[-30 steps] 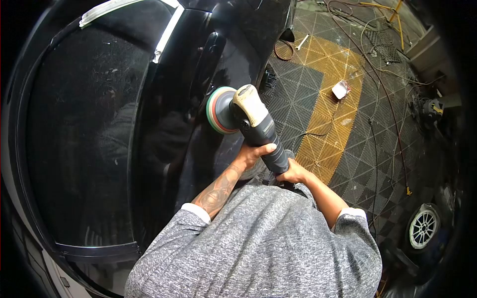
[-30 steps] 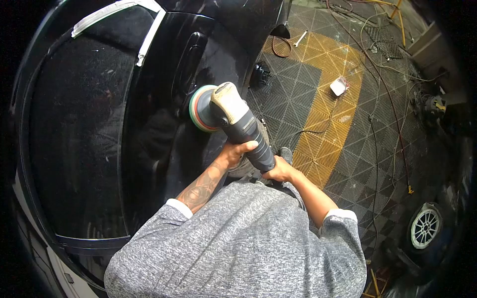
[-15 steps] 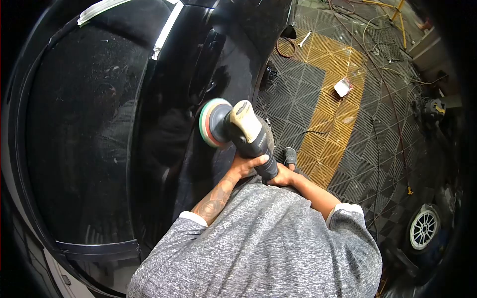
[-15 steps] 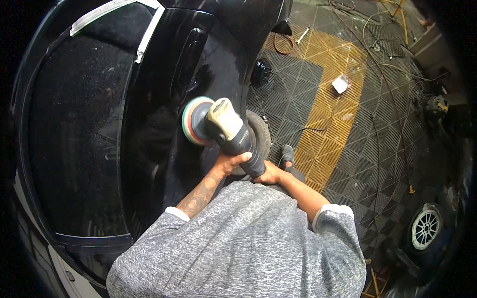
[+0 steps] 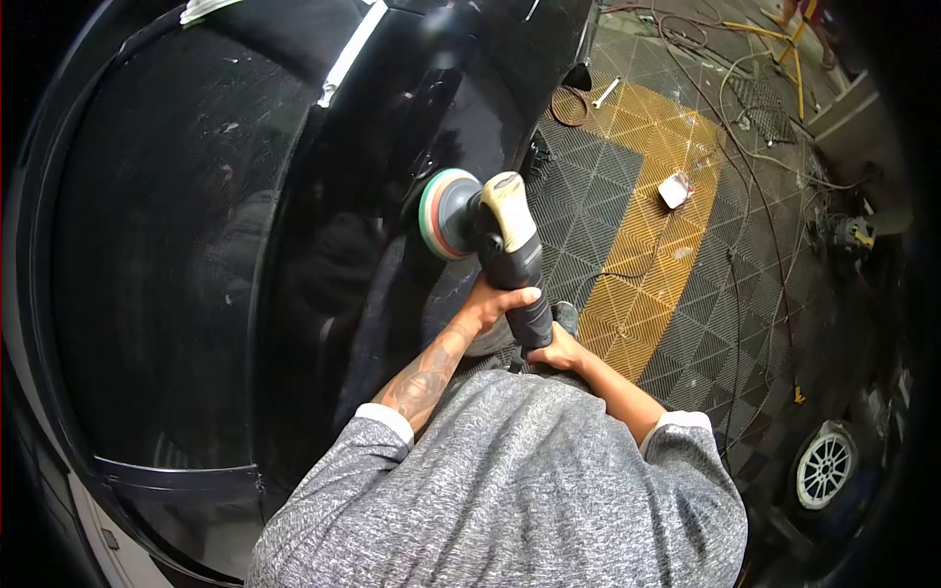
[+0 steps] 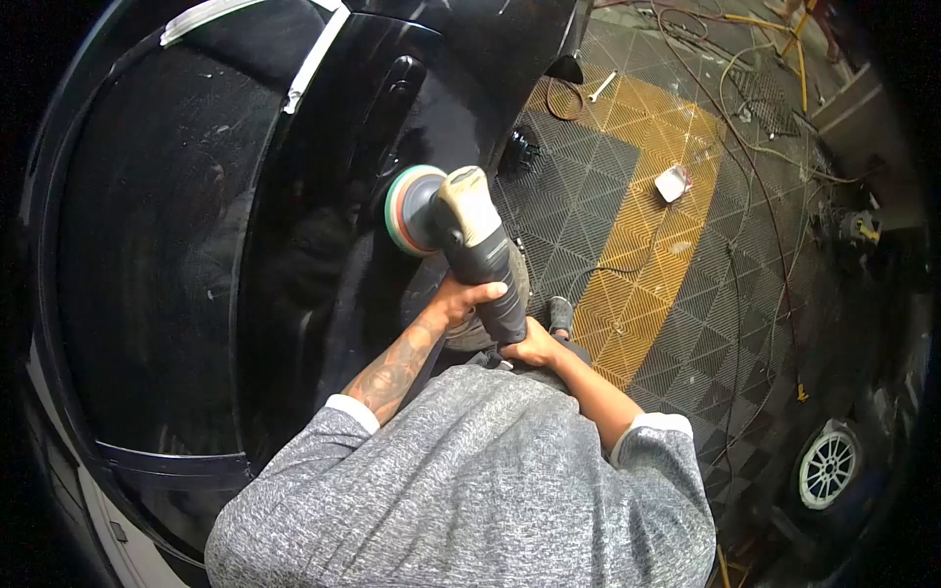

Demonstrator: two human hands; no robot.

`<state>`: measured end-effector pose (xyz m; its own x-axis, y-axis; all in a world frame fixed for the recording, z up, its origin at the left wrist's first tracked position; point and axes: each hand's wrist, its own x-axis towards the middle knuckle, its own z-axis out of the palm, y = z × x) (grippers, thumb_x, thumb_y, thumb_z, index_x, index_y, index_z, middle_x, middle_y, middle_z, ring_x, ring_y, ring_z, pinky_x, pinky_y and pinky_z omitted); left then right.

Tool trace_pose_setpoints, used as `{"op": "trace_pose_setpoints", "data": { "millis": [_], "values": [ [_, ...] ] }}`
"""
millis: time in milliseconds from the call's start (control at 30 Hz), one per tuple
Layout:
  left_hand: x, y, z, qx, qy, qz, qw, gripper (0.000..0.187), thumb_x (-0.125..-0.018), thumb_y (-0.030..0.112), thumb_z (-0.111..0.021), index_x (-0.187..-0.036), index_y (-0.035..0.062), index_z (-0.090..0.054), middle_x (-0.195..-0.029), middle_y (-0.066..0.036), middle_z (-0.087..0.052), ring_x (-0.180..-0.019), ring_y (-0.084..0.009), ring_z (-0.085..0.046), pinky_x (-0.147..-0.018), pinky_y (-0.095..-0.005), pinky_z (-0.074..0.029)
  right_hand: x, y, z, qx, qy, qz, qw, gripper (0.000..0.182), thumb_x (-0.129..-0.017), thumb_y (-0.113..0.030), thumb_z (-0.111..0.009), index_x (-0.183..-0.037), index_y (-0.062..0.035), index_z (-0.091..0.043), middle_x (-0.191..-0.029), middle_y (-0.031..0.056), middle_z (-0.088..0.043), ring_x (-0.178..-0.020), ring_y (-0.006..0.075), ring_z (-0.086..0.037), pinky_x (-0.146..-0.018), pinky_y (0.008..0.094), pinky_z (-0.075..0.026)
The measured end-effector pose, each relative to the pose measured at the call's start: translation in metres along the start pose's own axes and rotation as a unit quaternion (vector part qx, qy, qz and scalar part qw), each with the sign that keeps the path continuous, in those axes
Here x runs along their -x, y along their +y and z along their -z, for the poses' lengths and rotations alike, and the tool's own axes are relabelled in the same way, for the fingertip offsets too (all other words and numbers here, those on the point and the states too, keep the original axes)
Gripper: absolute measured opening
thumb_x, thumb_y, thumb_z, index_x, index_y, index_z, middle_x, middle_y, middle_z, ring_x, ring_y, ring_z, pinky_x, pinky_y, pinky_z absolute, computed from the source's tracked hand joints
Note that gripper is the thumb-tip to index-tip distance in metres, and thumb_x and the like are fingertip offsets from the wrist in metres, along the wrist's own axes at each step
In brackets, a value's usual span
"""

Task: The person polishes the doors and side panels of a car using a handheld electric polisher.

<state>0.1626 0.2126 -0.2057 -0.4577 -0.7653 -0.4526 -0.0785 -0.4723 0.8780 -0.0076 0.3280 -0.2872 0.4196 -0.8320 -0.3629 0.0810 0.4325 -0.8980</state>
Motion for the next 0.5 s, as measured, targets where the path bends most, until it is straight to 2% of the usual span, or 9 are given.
{"op": "trace_pose_setpoints", "data": {
  "millis": [100, 167, 233, 267, 367, 400, 433, 467, 500],
  "values": [
    [-0.013, 0.035, -0.016, 0.038, -0.015, -0.009, 0.999, 0.062, -0.071, 0.027, -0.092, -0.122, 0.0031, -0.065, -0.112, -0.006, -0.069, -0.105, -0.0193, -0.065, -0.098, -0.0373, -0.053, 0.013, -0.029, 0.004, -0.028, 0.07, -0.026, 0.997, 0.045, -0.068, -0.011, -0.078, -0.11, -0.0011, -0.064, -0.096, 0.0054, -0.068, -0.087, 0.0165, -0.062, -0.08, 0.0345, -0.053],
    [-0.015, 0.059, -0.027, 0.049, -0.029, -0.015, 0.998, 0.06, -0.072, 0.026, -0.091, -0.121, 0.0036, -0.065, -0.111, -0.006, -0.069, -0.103, -0.0181, -0.066, -0.097, -0.0366, -0.053, 0.018, -0.021, 0.01, -0.032, 0.091, 0.003, 0.995, 0.045, -0.07, -0.01, -0.077, -0.111, 0.0, -0.063, -0.095, 0.0067, -0.07, -0.085, 0.0155, -0.064, -0.079, 0.0329, -0.054],
    [-0.016, 0.063, -0.037, 0.061, -0.041, -0.016, 0.997, 0.058, -0.073, 0.026, -0.091, -0.12, 0.0041, -0.065, -0.109, -0.005, -0.069, -0.101, -0.017, -0.066, -0.096, -0.0358, -0.054, 0.028, -0.026, 0.02, -0.045, 0.13, -0.002, 0.99, 0.029, -0.072, -0.005, -0.076, -0.1, 0.0015, -0.07, -0.087, 0.0046, -0.072, -0.077, 0.0151, -0.066, -0.074, 0.0328, -0.055],
    [-0.02, 0.06, -0.044, 0.078, -0.055, -0.029, 0.995, 0.056, -0.075, 0.027, -0.088, -0.12, 0.0048, -0.064, -0.109, -0.005, -0.069, -0.101, -0.0176, -0.066, -0.096, -0.0372, -0.054, 0.046, -0.072, 0.019, -0.04, 0.155, -0.024, 0.987, 0.029, -0.072, -0.004, -0.076, -0.1, 0.0019, -0.07, -0.084, 0.0038, -0.071, -0.073, 0.0133, -0.065, -0.069, 0.0314, -0.055],
    [-0.013, 0.063, -0.064, 0.124, -0.059, -0.053, 0.989, 0.05, -0.079, 0.028, -0.083, -0.119, 0.0059, -0.063, -0.106, -0.004, -0.068, -0.099, -0.0176, -0.065, -0.095, -0.0383, -0.054, 0.077, -0.115, 0.038, 0.051, 0.107, -0.05, 0.992, 0.023, -0.078, -0.012, -0.075, -0.098, 0.0007, -0.071, -0.081, 0.0031, -0.07, -0.069, 0.0136, -0.065, -0.066, 0.0301, -0.054],
    [-0.011, 0.064, -0.068, 0.148, -0.069, -0.044, 0.986, 0.048, -0.079, 0.028, -0.082, -0.118, 0.0059, -0.063, -0.105, -0.004, -0.068, -0.099, -0.0176, -0.065, -0.094, -0.038, -0.054, 0.085, -0.11, 0.046, 0.008, 0.048, -0.013, 0.999, 0.038, -0.089, -0.034, -0.071, -0.107, 0.0004, -0.07, -0.089, 0.0066, -0.072, -0.074, 0.016, -0.066, -0.07, 0.031, -0.055],
    [-0.009, 0.067, -0.072, 0.17, -0.079, -0.034, 0.982, 0.047, -0.08, 0.028, -0.081, -0.117, 0.006, -0.063, -0.104, -0.004, -0.068, -0.098, -0.0175, -0.065, -0.094, -0.0378, -0.054, 0.093, -0.106, 0.044, 0.011, 0.05, -0.014, 0.999, 0.038, -0.089, -0.034, -0.071, -0.107, 0.0004, -0.07, -0.089, 0.0066, -0.072, -0.074, 0.016, -0.066, -0.07, 0.031, -0.055],
    [-0.004, 0.072, -0.072, 0.177, -0.1, -0.031, 0.979, 0.044, -0.081, 0.027, -0.079, -0.116, 0.006, -0.062, -0.102, -0.004, -0.067, -0.098, -0.0175, -0.066, -0.093, -0.0373, -0.054, 0.101, -0.104, 0.038, -0.177, 0.044, -0.024, 0.983, 0.051, -0.092, -0.046, -0.065, -0.113, 0.0005, -0.068, -0.095, 0.0087, -0.073, -0.078, 0.0166, -0.066, -0.072, 0.0314, -0.055],
    [-0.003, 0.073, -0.071, 0.177, -0.102, -0.032, 0.978, 0.044, -0.081, 0.027, -0.079, -0.116, 0.006, -0.062, -0.102, -0.004, -0.067, -0.098, -0.0175, -0.066, -0.093, -0.0373, -0.054, 0.106, -0.098, 0.034, -0.359, 0.037, -0.032, 0.932, 0.064, -0.095, -0.058, -0.06, -0.12, 0.0006, -0.067, -0.101, 0.0108, -0.074, -0.082, 0.0172, -0.067, -0.074, 0.0318, -0.055]
  ]
}}
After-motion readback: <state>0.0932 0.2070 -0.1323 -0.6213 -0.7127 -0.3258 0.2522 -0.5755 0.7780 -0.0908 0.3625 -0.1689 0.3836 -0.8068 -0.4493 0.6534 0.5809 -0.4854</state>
